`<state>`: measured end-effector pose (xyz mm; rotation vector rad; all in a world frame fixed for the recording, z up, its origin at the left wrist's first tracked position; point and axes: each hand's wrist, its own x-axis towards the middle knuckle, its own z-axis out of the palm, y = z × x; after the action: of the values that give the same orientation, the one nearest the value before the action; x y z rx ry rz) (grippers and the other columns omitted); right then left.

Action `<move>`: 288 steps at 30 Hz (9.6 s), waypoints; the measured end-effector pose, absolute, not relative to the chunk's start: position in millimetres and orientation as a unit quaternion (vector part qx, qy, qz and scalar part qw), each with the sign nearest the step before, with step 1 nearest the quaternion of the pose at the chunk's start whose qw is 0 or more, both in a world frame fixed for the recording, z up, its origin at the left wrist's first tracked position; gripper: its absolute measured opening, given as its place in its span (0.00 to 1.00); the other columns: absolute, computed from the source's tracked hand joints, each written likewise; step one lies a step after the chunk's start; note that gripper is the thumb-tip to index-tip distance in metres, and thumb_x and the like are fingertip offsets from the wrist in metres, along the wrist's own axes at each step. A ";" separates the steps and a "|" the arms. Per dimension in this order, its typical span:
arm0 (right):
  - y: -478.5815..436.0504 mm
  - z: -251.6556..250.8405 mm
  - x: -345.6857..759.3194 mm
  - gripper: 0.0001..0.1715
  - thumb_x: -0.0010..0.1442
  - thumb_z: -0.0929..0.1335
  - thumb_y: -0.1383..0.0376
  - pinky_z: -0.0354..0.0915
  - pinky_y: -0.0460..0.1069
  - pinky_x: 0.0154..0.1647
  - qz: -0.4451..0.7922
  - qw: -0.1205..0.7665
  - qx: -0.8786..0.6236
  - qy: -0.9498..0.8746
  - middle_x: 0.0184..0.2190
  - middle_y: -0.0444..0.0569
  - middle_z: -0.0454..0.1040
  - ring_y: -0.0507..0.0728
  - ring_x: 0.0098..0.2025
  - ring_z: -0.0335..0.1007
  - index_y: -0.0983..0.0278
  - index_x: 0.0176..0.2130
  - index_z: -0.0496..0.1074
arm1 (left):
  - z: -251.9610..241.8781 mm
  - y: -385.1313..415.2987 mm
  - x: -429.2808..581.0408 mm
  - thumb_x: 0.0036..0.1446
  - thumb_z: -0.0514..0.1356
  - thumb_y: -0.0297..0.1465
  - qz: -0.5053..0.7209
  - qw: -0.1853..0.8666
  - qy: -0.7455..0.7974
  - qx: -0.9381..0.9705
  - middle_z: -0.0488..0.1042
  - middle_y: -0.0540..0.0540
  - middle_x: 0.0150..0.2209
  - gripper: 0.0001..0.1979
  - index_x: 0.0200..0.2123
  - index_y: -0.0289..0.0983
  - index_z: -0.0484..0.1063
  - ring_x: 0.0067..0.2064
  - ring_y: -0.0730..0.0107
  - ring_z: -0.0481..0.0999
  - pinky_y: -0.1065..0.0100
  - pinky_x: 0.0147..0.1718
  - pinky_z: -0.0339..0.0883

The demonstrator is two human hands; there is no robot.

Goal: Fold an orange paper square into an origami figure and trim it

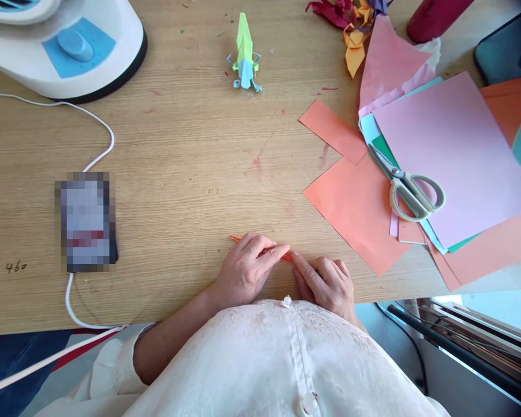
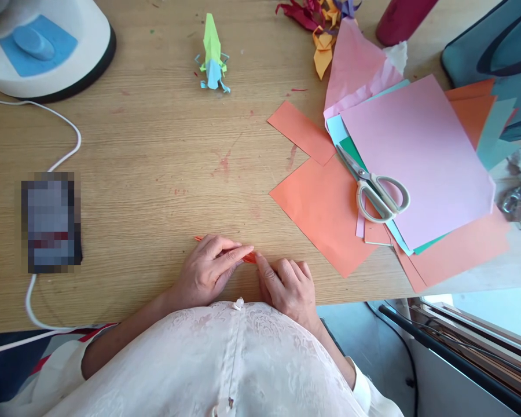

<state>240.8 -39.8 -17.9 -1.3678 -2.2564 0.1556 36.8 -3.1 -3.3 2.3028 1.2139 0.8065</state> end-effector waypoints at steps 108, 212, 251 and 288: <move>-63.2 -32.4 260.0 0.39 0.63 0.69 0.72 0.59 0.50 0.36 0.008 0.230 -0.493 -0.839 0.30 0.44 0.67 0.52 0.31 0.62 0.55 0.68 0.58 | -1.4 8.7 28.5 0.65 0.59 0.25 0.211 -0.015 0.242 0.947 0.80 0.45 0.45 0.14 0.53 0.32 0.72 0.43 0.64 0.77 0.60 0.45 0.67; -57.2 -22.0 254.6 0.42 0.63 0.68 0.73 0.57 0.50 0.35 0.028 0.208 -0.496 -0.843 0.32 0.45 0.67 0.53 0.31 0.61 0.58 0.71 0.52 | -0.5 6.7 -7.9 0.70 0.47 0.23 0.179 0.031 0.220 0.958 0.70 0.41 0.62 0.19 0.58 0.34 0.69 0.65 0.58 0.65 0.53 0.63 0.58; -39.0 1.5 252.1 0.31 0.65 0.64 0.72 0.58 0.52 0.39 0.032 0.123 -0.405 -0.906 0.53 0.50 0.76 0.57 0.44 0.65 0.61 0.66 0.63 | 4.8 16.9 -4.9 0.69 0.49 0.21 0.150 0.108 0.226 0.956 0.69 0.42 0.63 0.21 0.63 0.34 0.63 0.62 0.60 0.68 0.57 0.56 0.64; -33.7 1.9 237.4 0.33 0.59 0.66 0.71 0.57 0.53 0.36 -0.020 0.101 -0.403 -0.909 0.43 0.50 0.74 0.58 0.38 0.60 0.58 0.63 0.67 | 3.0 17.7 -21.8 0.65 0.56 0.20 0.160 0.077 0.198 0.964 0.70 0.33 0.61 0.17 0.57 0.28 0.69 0.66 0.54 0.64 0.55 0.64 0.65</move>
<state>237.4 -33.7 1.9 -1.1920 -2.6864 -0.0596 -21.8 17.7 3.0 2.8882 0.5939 0.4803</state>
